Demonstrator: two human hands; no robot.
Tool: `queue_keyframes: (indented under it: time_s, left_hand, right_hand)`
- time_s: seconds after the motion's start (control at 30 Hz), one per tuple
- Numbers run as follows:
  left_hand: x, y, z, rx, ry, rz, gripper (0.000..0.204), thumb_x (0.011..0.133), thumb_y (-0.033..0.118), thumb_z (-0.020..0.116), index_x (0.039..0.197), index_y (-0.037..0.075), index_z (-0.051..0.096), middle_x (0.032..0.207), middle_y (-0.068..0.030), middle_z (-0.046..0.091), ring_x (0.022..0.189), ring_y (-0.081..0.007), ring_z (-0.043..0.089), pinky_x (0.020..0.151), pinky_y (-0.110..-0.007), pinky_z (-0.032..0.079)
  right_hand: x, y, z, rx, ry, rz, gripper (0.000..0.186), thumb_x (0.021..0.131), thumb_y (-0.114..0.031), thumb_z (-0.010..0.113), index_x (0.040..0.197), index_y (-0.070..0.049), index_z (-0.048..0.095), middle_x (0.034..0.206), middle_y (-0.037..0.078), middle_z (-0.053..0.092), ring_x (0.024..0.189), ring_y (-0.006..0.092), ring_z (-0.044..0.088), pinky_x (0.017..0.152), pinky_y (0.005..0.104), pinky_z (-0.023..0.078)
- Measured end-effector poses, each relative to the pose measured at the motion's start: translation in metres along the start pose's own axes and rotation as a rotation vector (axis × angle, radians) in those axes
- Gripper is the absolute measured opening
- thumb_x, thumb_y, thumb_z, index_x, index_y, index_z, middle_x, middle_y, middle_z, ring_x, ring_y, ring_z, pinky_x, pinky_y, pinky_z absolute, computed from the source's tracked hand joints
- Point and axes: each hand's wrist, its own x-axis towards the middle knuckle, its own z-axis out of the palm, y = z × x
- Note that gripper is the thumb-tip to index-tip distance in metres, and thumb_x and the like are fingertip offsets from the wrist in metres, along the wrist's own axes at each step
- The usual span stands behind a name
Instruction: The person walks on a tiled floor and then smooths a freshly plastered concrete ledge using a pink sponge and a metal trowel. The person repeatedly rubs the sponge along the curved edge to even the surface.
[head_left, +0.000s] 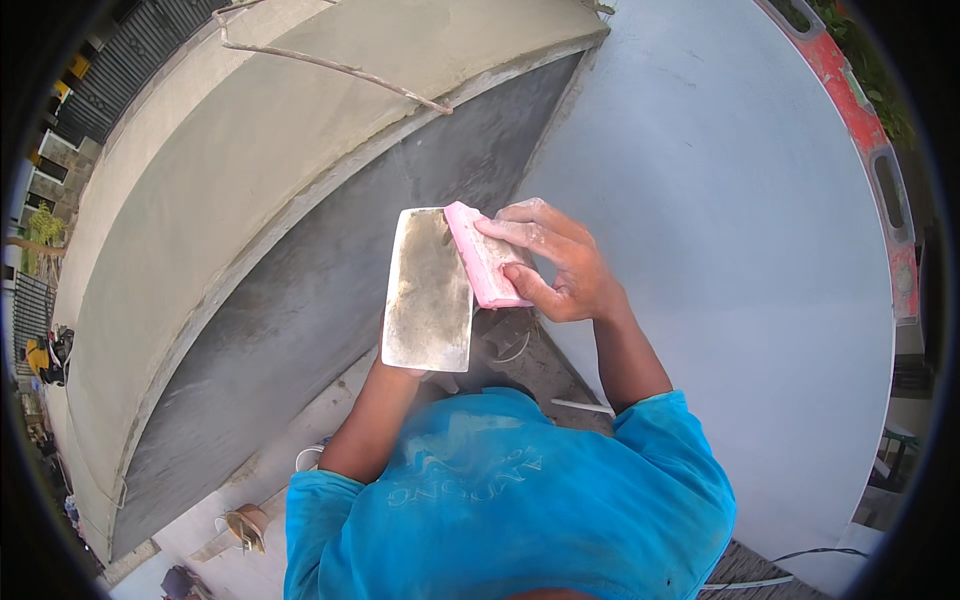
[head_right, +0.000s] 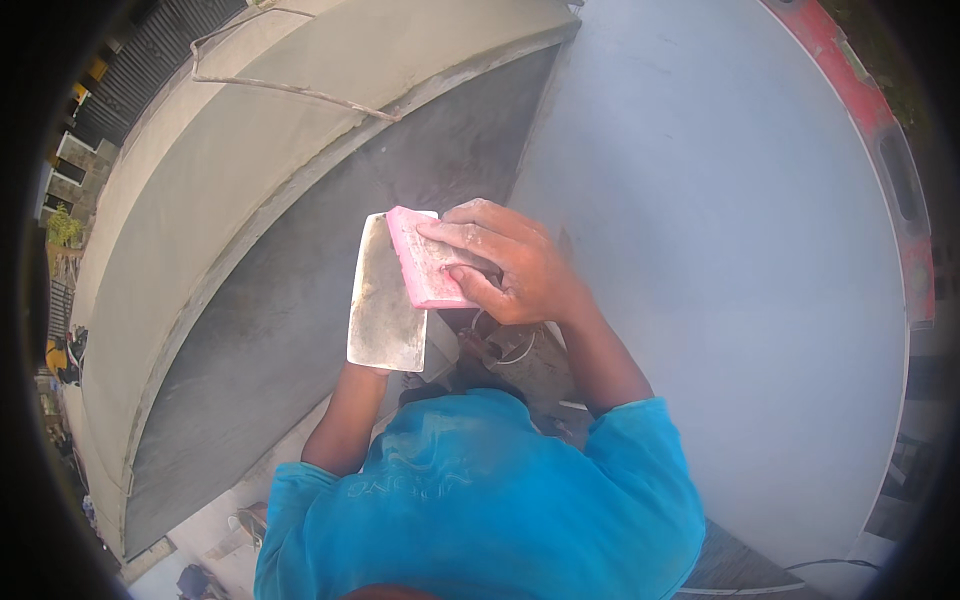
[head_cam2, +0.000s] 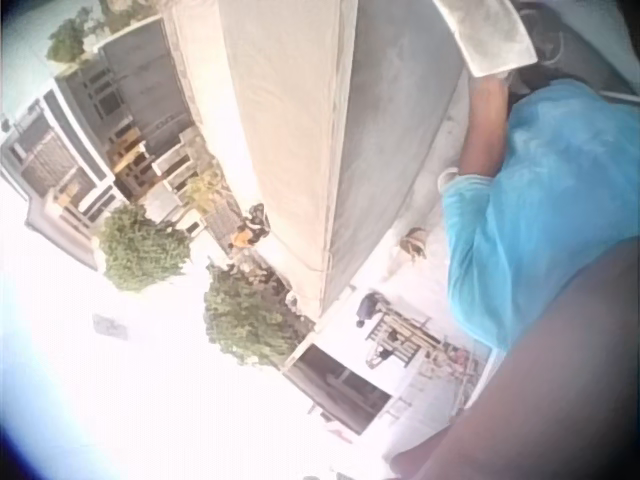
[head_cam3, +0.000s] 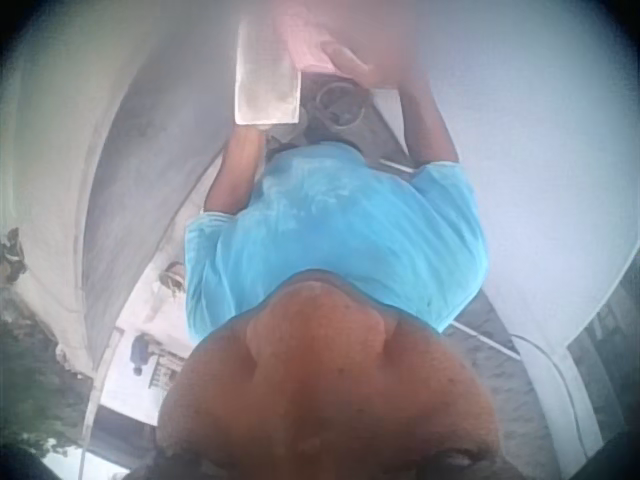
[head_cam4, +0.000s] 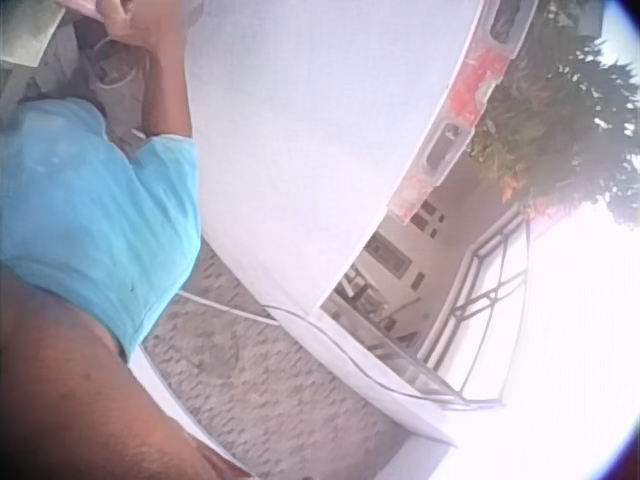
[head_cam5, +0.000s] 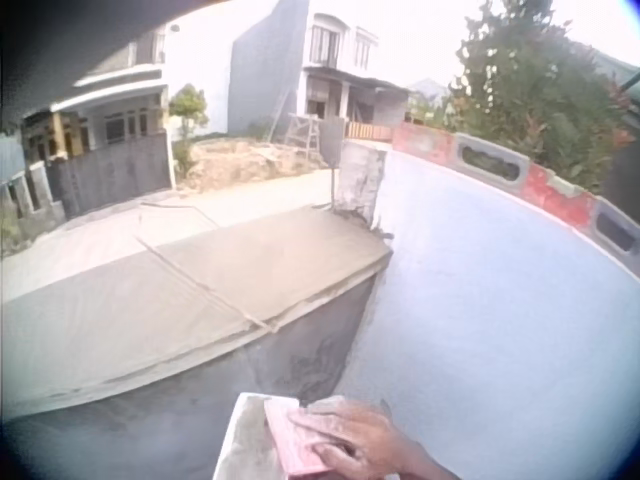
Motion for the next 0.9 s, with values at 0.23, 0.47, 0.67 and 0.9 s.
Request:
queue_keyframes:
  time_s: [0.23, 0.47, 0.67, 0.9]
  left_hand:
    - [0.014, 0.015, -0.018, -0.022, -0.003, -0.041, 0.042, 0.106, 0.024, 0.055, 0.142, 0.004, 0.052, 0.125, -0.0154, 0.066, 0.104, -0.0269, 0.072, 0.080, -0.038, 0.065]
    - [-0.004, 0.021, -0.031, -0.018, -0.007, 0.007, 0.043, 0.105, 0.026, 0.057, 0.142, 0.005, 0.055, 0.126, -0.0162, 0.068, 0.103, -0.0303, 0.073, 0.078, -0.041, 0.065]
    - [-0.032, 0.028, -0.072, -0.131, 0.048, 0.049, 0.044, 0.105, 0.026, 0.057, 0.143, 0.005, 0.054, 0.128, -0.0169, 0.068, 0.105, -0.0316, 0.073, 0.079, -0.043, 0.065]
    - [-0.039, 0.024, -0.110, -0.252, 0.132, 0.069, 0.044, 0.105, 0.026, 0.057, 0.143, 0.005, 0.054, 0.128, -0.0169, 0.068, 0.105, -0.0317, 0.073, 0.080, -0.043, 0.065]
  right_hand:
    - [-0.025, 0.018, -0.015, -0.462, -0.248, 0.005, 0.049, 0.077, -0.010, 0.070, 0.126, -0.014, 0.073, 0.112, 0.010, 0.070, 0.095, 0.0285, 0.065, 0.076, 0.0381, 0.047]
    - [0.045, 0.029, -0.113, -0.417, 0.269, 0.186, 0.041, 0.090, -0.008, 0.060, 0.130, -0.009, 0.070, 0.106, 0.010, 0.071, 0.085, 0.0235, 0.063, 0.072, 0.0348, 0.052]
    - [0.128, 0.110, -0.170, -0.991, 0.202, 0.093, 0.037, 0.099, -0.020, 0.058, 0.134, -0.011, 0.070, 0.115, 0.013, 0.072, 0.095, 0.0255, 0.069, 0.085, 0.0364, 0.055]
    - [0.192, 0.192, -0.157, -1.034, -0.078, 0.213, 0.029, 0.092, -0.022, 0.055, 0.102, -0.004, 0.075, 0.102, 0.026, 0.072, 0.100, 0.0435, 0.067, 0.090, 0.0493, 0.052]
